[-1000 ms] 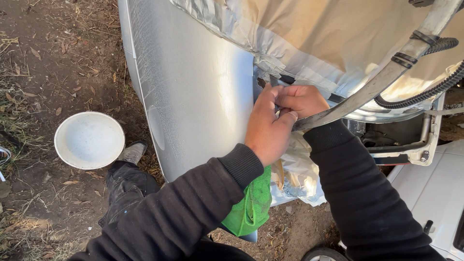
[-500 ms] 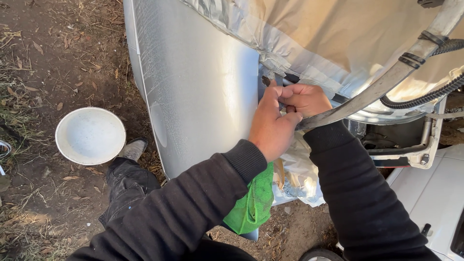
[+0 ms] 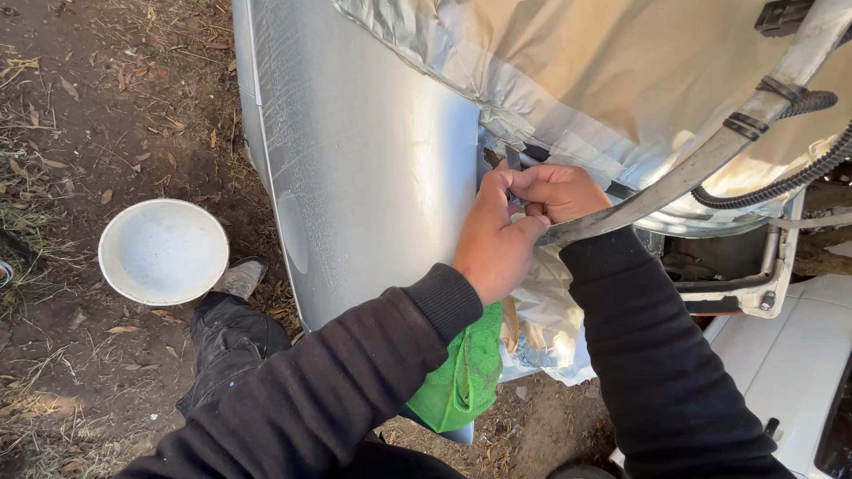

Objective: The person repairs the rear trunk area of a silver car by applying tape and a brown paper sheet. They use a green cloth to wipe the surface, apply strips of tape to secure the trunk lid, and smooth down the paper covering the damaged area.

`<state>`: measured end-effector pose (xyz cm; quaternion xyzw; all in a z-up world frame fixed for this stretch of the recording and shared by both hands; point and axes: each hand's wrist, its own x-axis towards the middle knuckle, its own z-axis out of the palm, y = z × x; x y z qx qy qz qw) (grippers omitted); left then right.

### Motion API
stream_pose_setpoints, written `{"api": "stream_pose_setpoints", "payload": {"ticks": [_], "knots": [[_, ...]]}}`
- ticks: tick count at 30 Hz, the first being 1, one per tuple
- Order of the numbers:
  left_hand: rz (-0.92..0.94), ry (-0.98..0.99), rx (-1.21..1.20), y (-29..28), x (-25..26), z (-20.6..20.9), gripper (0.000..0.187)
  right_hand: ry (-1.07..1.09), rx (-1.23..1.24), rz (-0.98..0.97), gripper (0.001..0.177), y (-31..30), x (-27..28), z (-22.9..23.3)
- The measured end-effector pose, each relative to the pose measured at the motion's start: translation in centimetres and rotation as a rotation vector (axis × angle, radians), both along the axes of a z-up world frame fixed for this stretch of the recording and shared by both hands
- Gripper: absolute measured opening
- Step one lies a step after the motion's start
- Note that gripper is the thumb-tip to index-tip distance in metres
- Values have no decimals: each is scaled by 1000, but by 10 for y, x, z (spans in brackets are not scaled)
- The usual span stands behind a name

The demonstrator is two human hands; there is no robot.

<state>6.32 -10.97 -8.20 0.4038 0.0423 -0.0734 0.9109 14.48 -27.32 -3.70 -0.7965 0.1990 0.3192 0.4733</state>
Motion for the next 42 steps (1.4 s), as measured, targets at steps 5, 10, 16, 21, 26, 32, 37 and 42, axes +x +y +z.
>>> {"api": "stream_pose_setpoints", "payload": {"ticks": [5,10,16,21,26,32,37,42], "knots": [[-18,-2,43,6,3,2,43,-24,-21,12,12,-4,2,-5],[-95,35,51,5,8,0,42,-49,-78,-21,16,-1,1,-8],[93,-109,78,-1,-4,-6,40,-148,-73,-70,17,3,-7,-3],[-102,-46,68,11,-8,-1,45,-41,-158,96,16,14,0,16],[-103,-38,22,7,-7,-4,44,-51,-174,147,15,3,3,8],[-98,-42,-19,4,-3,-9,42,-71,-126,56,16,8,0,5],[-127,-33,22,3,-7,-7,42,-50,-93,72,18,9,-1,9],[-17,-82,-21,-3,-12,-13,83,-77,-213,127,20,28,1,17]]}}
